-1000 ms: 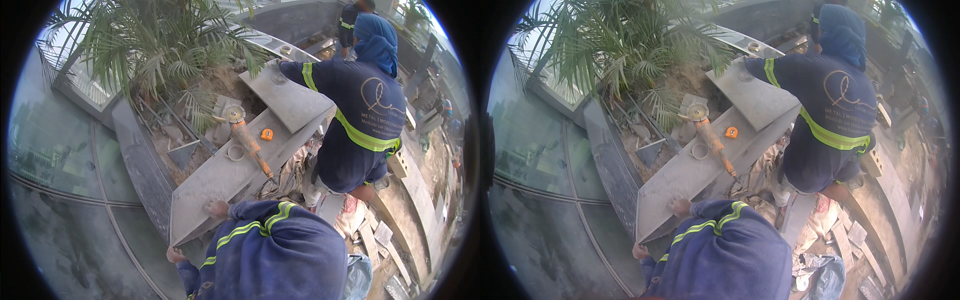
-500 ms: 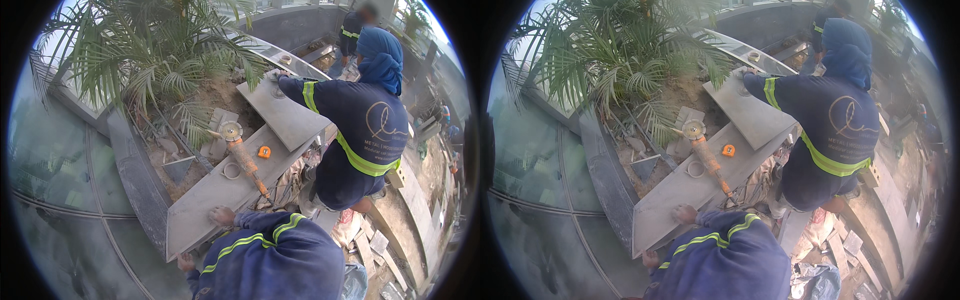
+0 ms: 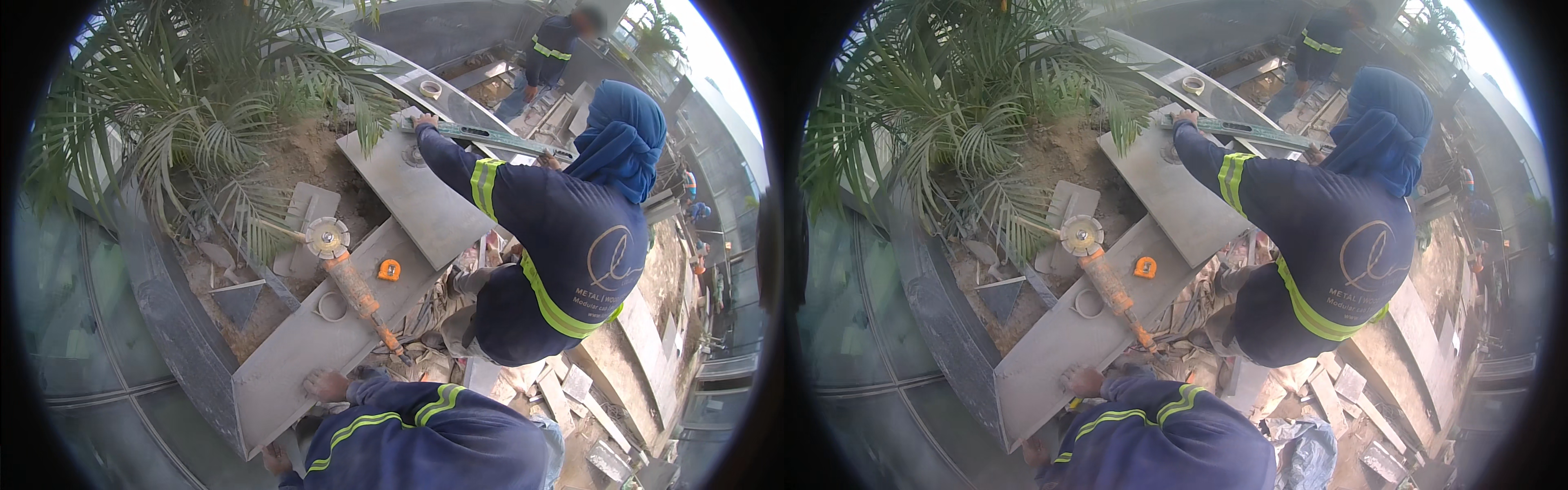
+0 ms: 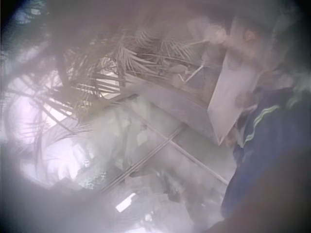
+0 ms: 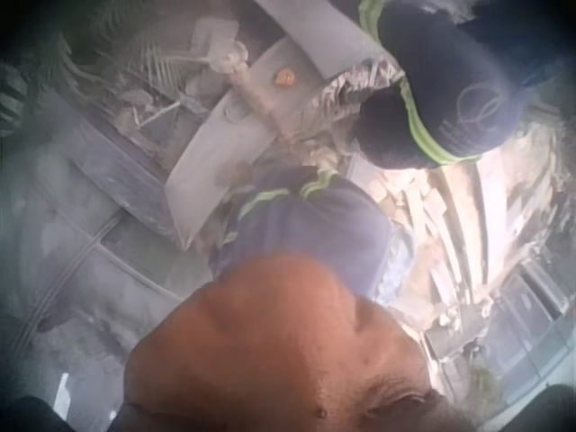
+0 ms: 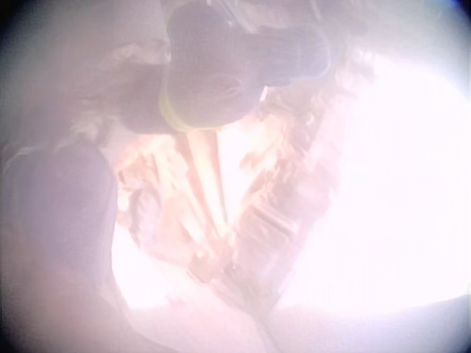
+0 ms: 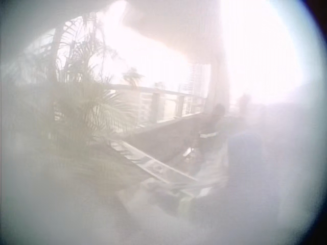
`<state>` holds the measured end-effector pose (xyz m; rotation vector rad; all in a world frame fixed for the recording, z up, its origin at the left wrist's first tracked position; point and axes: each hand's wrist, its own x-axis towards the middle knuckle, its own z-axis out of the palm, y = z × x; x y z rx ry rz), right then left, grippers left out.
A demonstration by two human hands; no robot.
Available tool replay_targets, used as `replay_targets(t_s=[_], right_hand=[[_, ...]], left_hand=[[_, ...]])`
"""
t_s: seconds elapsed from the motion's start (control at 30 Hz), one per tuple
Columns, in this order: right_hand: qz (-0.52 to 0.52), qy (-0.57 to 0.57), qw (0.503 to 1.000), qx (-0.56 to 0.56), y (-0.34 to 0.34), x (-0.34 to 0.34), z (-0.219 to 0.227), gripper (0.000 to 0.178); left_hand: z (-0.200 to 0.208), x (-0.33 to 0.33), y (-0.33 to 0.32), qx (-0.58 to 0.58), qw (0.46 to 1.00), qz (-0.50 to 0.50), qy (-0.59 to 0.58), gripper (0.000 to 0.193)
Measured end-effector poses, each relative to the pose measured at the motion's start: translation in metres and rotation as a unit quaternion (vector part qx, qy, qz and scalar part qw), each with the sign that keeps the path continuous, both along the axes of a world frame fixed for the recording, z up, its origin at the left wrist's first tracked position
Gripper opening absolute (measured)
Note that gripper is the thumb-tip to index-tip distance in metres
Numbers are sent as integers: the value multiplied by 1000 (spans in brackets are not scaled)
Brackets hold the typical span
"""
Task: The person uses an angle grinder to cut a large tile, then lifts and positions the cut piece against a curved wall. Another worker assists by measuring and handling additional tiles nearby. The person repeatedly adjusts the tile's placement and removes it.
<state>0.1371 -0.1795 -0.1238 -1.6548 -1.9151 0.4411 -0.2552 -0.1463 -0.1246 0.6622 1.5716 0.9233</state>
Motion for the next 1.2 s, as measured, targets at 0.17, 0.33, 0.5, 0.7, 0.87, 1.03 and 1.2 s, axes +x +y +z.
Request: replay_targets(t_s=[0.17,0.33,0.5,0.7,0.87,1.03,1.2], right_hand=[[-21,-26,996,81,-1,0,2,27],[6,44,999,-30,-1,1,10,33],[-15,40,999,18,1,3,20,25],[-5,54,998,35,1,5,15,29],[47,70,995,-59,2,9,17,30],[25,103,993,-59,3,6,18,31],[10,94,995,-36,0,0,10,37]], left_hand=[[15,24,9,-42,999,30,-5,48],[12,53,19,-75,996,56,1,47],[13,69,32,-80,995,60,4,47],[11,85,47,-85,995,60,-2,47],[7,97,56,-92,994,59,-7,47],[4,100,60,-95,993,63,-14,47],[-1,97,58,-95,993,72,-27,46]])
